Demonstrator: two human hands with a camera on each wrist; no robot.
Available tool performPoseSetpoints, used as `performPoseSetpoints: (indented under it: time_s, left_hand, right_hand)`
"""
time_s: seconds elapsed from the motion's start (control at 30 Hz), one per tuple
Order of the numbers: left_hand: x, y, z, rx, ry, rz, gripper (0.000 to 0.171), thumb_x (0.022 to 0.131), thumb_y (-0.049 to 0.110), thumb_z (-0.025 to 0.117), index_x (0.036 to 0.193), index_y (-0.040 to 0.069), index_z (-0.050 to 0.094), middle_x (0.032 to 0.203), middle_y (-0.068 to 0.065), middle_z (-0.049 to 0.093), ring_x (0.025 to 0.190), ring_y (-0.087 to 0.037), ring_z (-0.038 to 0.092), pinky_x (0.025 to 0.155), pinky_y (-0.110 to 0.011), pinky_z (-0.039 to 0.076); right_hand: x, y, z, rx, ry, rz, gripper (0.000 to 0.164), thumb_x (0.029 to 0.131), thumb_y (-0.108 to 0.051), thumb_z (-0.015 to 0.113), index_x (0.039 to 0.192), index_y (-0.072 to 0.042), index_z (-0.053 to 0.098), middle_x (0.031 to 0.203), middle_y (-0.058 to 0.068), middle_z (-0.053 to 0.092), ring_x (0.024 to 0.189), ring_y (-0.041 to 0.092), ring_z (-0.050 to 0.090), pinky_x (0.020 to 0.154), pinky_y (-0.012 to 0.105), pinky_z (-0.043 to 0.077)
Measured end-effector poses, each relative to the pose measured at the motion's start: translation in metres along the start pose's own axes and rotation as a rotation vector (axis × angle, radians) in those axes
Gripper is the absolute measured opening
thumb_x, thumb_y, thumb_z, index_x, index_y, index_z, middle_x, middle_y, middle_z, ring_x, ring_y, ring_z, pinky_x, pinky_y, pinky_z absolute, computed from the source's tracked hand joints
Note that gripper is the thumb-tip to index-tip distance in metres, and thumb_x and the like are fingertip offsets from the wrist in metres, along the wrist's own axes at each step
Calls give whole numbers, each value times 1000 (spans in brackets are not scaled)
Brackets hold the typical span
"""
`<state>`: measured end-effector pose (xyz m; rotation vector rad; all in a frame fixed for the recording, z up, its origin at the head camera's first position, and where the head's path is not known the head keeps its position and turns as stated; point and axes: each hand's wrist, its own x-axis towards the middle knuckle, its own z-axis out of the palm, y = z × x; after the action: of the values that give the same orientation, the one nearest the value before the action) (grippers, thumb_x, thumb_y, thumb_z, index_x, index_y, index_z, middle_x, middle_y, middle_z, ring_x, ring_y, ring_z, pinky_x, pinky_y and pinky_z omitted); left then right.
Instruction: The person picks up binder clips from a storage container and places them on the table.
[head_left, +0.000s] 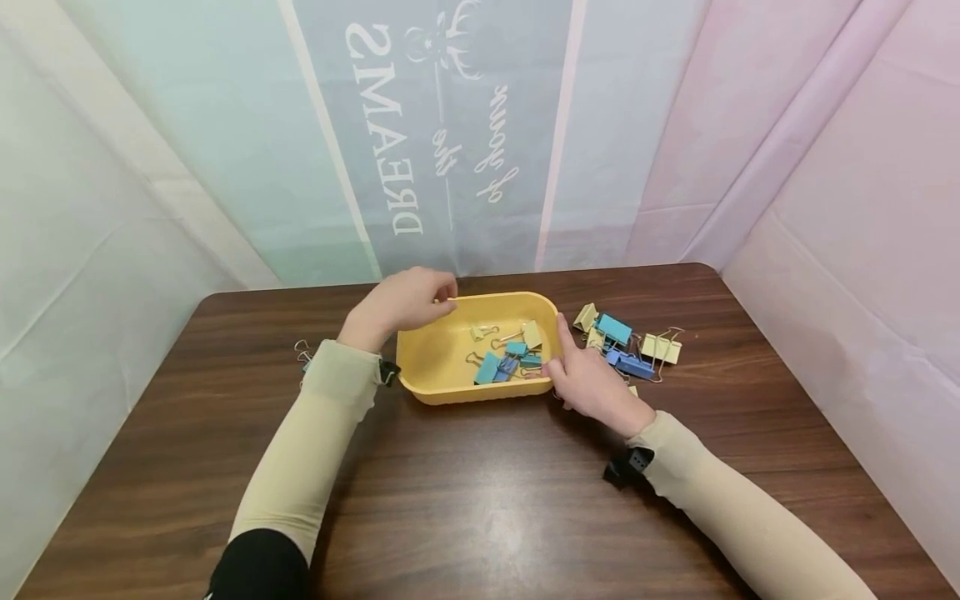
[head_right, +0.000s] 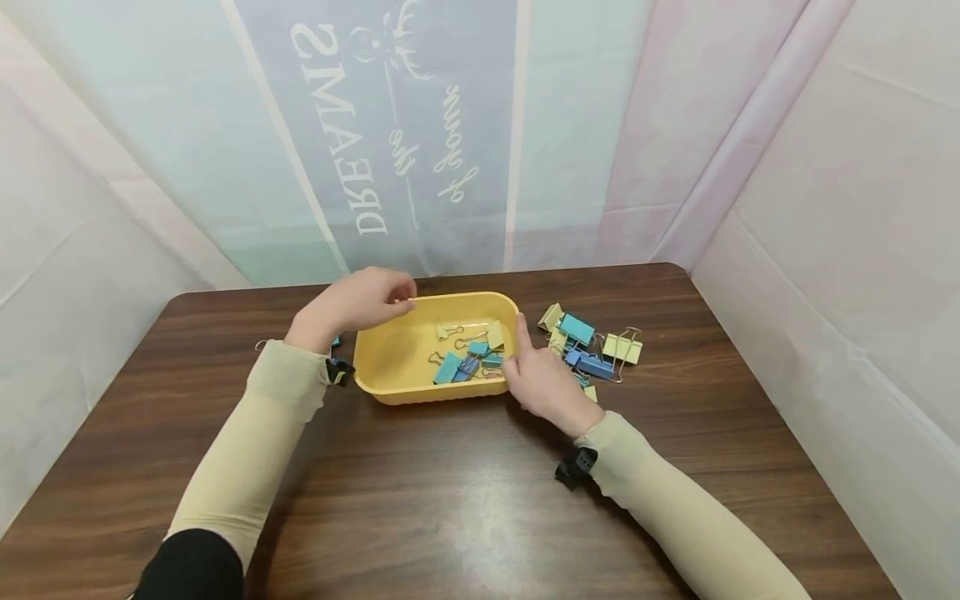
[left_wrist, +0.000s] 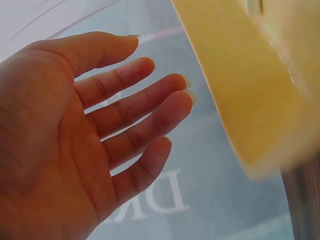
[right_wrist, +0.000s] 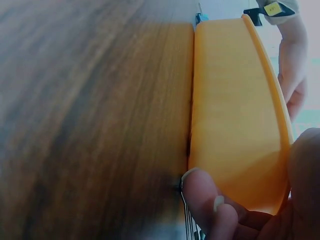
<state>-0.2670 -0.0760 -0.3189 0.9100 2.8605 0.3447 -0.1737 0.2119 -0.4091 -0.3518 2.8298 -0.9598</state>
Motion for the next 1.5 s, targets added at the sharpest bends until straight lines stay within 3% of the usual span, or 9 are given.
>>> performPoseSetpoints:
  time_s: [0.17,0.33,0.47,0.63,0.8,1.03,1.17,1.3,1.5]
  left_hand:
    - [16,7,6,-19,-35,3,16,98,31,59,107,18,64,96,4,65,85,-17,58,77,-37,47]
    - [30,10,15,-25,-79,0,19,99,31,59,111,18,66,100,3,65,89,-17,58,80,-37,47]
    - [38,14,25,-14,-163,-24,29,99,31,58,124,17,66,108,1,64,94,-18,57,84,-37,47]
    - [42,20,38,23,-272,-17,39,99,30,59,134,16,62,113,-3,63,95,-19,56,82,-37,47]
    - [43,23,52,64,-266,34,25,96,18,57,117,15,70,112,-1,65,90,-18,57,77,-33,47]
    - [45,30,59,171,-201,40,14,92,9,57,84,16,65,83,0,61,75,-16,53,67,-31,44]
    - [45,31,61,205,-202,24,17,92,6,55,79,15,61,78,1,57,71,-15,50,65,-30,41]
    - [44,32,60,155,-229,0,15,88,4,56,79,15,61,78,0,56,70,-14,50,62,-28,41]
    - [45,33,56,117,-282,19,12,87,6,60,79,15,62,74,2,52,67,-14,45,61,-28,38]
  right_hand:
    - [0,-1,0,4,-1,0,77,102,-24,40,158,-15,-12,67,-3,62,45,15,61,45,35,48]
    - [0,-1,1,6,-4,1,77,101,-23,39,158,-15,-11,75,-3,65,46,14,60,46,34,48]
    - [-1,0,1,7,-3,2,77,99,-24,39,159,-13,-10,80,-3,67,46,14,60,46,34,48]
    - [-2,-1,0,3,0,5,78,100,-22,40,158,-13,-11,75,-2,66,45,14,60,45,34,48]
    - [-1,-2,0,3,-5,7,77,101,-22,40,158,-15,-12,72,-2,64,45,14,60,46,34,48]
    - [-1,-3,0,1,-6,11,77,101,-23,39,158,-15,-12,71,-2,63,45,14,60,46,33,49]
    - [0,-4,1,6,-11,15,77,101,-23,39,158,-15,-12,71,-3,63,45,15,60,46,33,49]
    - [0,-4,1,3,-14,11,77,101,-23,39,158,-15,-13,72,-2,64,46,15,60,46,34,49]
    - [0,-4,0,-20,5,12,78,100,-23,40,158,-15,-12,75,-3,66,44,14,59,44,35,47]
